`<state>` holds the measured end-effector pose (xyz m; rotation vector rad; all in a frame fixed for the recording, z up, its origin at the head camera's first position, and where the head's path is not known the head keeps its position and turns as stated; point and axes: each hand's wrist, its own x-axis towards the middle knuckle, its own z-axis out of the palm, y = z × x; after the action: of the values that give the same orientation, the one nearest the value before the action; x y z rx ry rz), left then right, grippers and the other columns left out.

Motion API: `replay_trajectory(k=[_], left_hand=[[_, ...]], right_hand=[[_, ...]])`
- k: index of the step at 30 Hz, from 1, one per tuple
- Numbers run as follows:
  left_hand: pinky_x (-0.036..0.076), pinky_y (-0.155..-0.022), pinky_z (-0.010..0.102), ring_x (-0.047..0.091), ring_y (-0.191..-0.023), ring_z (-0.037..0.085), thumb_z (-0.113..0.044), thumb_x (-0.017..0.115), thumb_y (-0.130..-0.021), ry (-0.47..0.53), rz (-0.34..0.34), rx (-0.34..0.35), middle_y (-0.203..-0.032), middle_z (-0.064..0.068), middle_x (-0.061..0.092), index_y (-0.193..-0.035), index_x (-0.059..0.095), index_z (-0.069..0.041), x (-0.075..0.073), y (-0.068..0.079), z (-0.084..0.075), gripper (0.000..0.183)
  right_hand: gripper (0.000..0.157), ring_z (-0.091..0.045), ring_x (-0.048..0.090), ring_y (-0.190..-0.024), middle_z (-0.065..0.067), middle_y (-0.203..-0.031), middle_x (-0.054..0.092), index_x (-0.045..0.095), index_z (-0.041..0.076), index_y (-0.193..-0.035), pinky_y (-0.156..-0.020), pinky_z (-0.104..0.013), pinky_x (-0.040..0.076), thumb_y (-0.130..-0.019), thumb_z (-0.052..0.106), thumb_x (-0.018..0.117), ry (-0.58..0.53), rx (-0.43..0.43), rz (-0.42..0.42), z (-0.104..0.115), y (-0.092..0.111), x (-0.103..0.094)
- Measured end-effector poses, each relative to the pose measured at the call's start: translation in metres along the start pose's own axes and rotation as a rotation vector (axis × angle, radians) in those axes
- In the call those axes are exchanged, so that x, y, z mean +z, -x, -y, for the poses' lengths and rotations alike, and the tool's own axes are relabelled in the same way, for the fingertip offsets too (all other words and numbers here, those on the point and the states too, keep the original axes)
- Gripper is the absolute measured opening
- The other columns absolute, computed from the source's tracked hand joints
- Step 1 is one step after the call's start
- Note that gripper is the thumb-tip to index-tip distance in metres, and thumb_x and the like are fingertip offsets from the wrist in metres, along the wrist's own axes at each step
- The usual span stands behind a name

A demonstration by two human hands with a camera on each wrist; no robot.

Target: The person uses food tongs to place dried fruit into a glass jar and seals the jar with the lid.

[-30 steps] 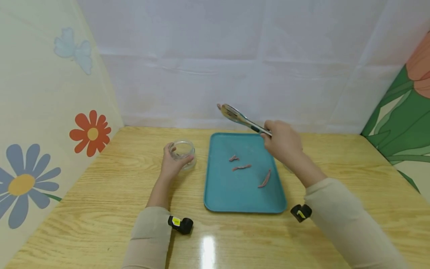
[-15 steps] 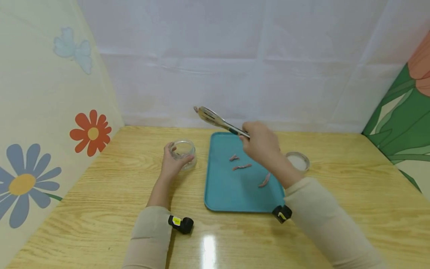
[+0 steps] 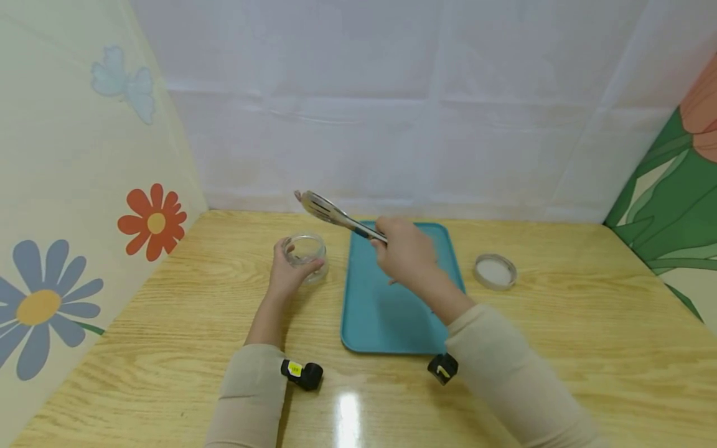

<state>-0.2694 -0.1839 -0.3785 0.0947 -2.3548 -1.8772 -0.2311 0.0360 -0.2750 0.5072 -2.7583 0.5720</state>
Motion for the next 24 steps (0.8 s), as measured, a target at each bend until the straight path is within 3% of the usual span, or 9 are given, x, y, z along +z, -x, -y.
replay_trajectory(k=[11,24], left_hand=[[0.028,-0.094,0.042,0.024,-0.119,0.036,-0.022,0.073,-0.069,-0.011,-0.004,-0.005,-0.134,0.017,0.020,-0.134,0.012,-0.009,0.000,0.001,0.000,0.090],[0.028,-0.094,0.042,0.023,-0.119,0.035,-0.027,0.072,-0.070,-0.008,0.017,-0.006,-0.136,0.015,0.017,-0.135,0.009,-0.010,-0.002,0.001,0.001,0.093]], right_hand=[[0.012,-0.013,0.044,-0.057,0.003,-0.067,0.045,0.051,0.017,-0.077,-0.041,-0.029,0.035,-0.083,0.026,0.058,0.070,0.004,0.021,0.009,0.002,0.023],[0.018,-0.014,0.041,-0.055,0.002,-0.064,0.042,0.047,0.016,-0.072,-0.041,-0.029,0.034,-0.081,0.022,0.061,0.015,-0.025,0.028,0.009,0.008,0.045]])
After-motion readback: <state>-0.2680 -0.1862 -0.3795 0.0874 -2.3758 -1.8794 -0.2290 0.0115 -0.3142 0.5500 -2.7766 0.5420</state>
